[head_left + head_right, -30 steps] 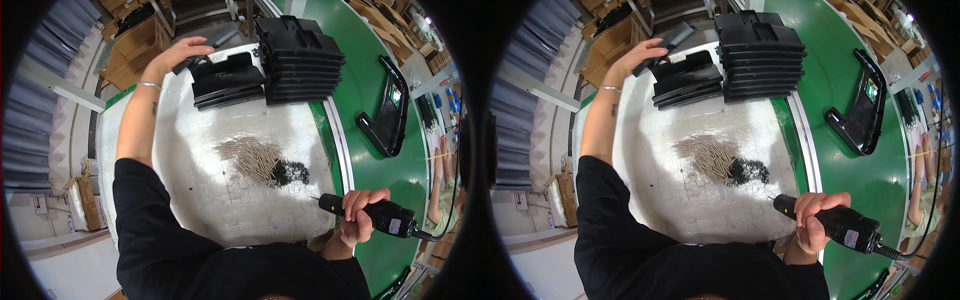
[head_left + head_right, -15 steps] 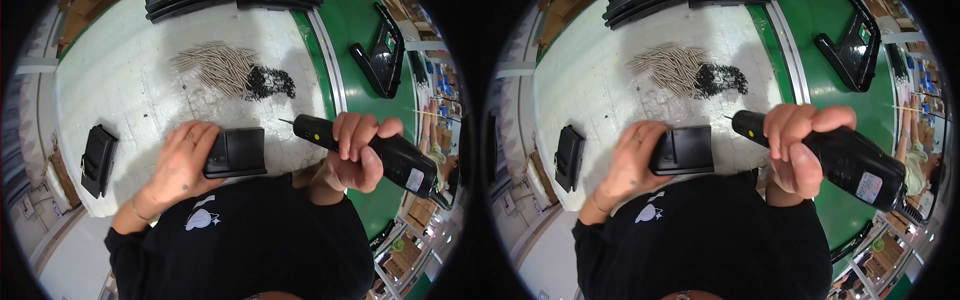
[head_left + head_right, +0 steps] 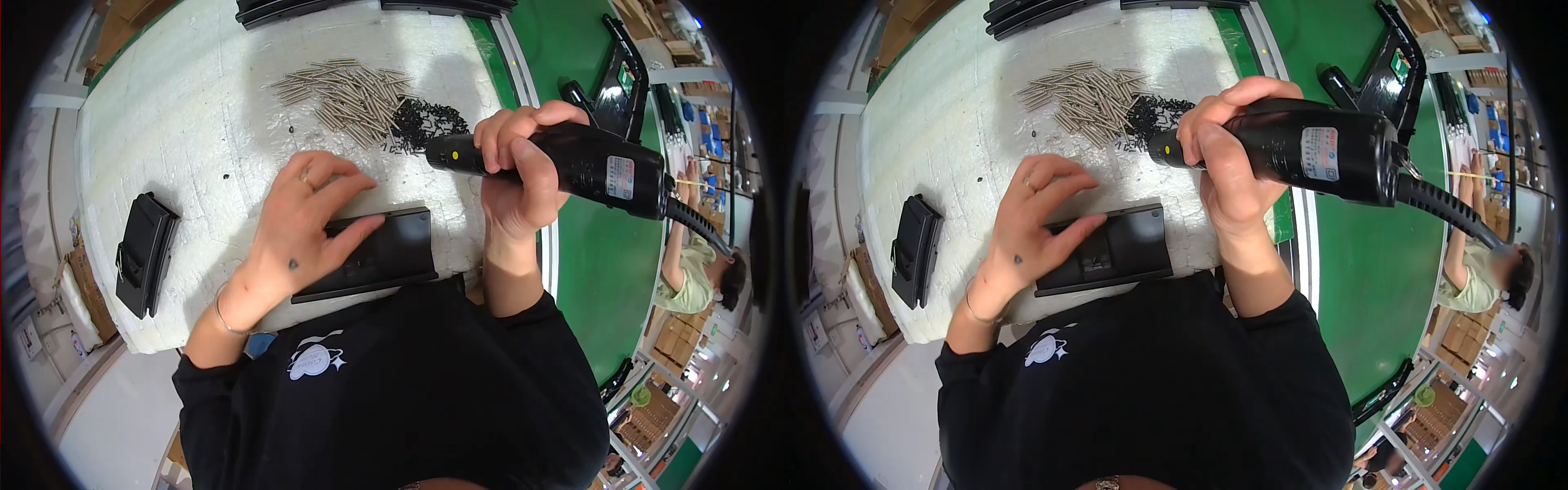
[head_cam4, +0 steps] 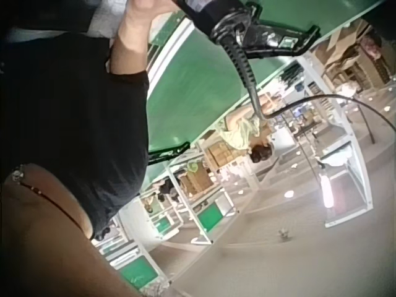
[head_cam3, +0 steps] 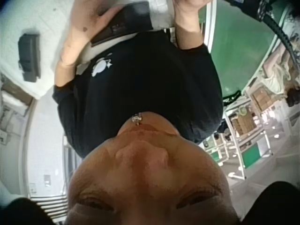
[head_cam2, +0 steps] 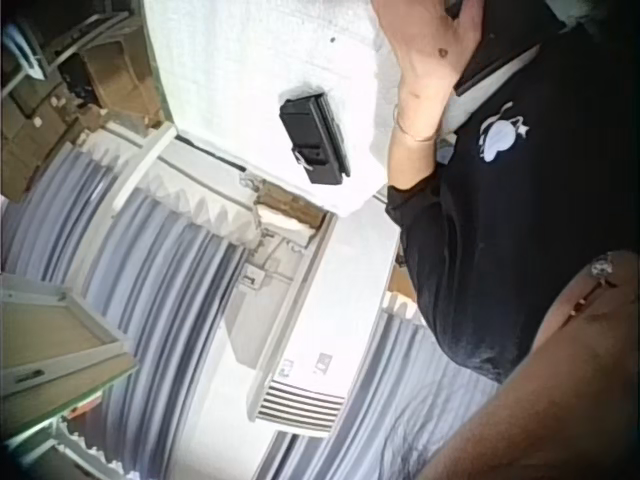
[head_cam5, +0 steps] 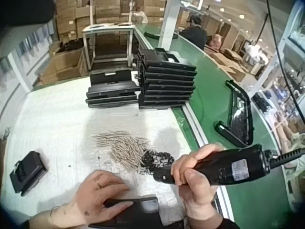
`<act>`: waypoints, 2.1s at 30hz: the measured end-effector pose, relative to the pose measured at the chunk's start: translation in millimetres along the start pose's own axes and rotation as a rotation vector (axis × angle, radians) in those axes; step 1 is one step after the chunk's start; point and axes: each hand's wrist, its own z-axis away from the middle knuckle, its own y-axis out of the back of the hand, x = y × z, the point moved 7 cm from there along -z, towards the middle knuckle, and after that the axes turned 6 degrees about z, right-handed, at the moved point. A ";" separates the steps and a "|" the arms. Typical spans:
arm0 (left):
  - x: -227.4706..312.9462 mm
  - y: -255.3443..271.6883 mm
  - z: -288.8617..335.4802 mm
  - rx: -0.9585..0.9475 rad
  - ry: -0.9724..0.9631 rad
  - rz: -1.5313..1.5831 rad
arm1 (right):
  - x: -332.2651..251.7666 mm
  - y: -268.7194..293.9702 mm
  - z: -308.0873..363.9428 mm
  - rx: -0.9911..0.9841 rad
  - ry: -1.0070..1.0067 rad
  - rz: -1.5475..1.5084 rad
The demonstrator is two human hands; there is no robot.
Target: Assembling plastic components using an electric screwdriver.
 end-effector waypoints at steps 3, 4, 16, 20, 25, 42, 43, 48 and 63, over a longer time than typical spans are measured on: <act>-15.2 -8.6 -15.3 0.024 -0.019 0.022 | -8.4 -0.7 2.1 0.007 0.006 -0.057; -19.3 -14.9 -23.5 0.026 -0.021 0.028 | -14.3 0.9 2.8 -0.018 0.022 -0.075; -18.4 -34.6 -59.6 0.087 -0.313 0.063 | -46.9 -0.4 -6.0 -0.085 0.120 -0.004; -16.6 -31.8 -61.0 0.108 -0.274 0.129 | -49.7 4.5 -6.8 -0.078 0.141 -0.083; -15.9 -31.7 -58.7 0.100 -0.235 0.114 | -51.6 -6.6 -7.4 -0.139 0.145 -0.110; -5.2 -21.1 -53.6 0.115 -0.306 -0.025 | -56.2 -22.6 -6.3 -0.244 0.113 -0.042; -3.8 -20.3 -54.1 0.116 -0.305 -0.026 | -53.8 -25.3 -6.0 -0.243 0.108 -0.055; -2.1 -21.0 -53.6 0.100 -0.314 -0.044 | -47.8 -29.4 -5.8 -0.261 0.100 -0.043; -5.2 -18.0 -39.6 0.113 -0.282 0.020 | -56.9 -29.4 -8.2 -0.276 0.094 -0.039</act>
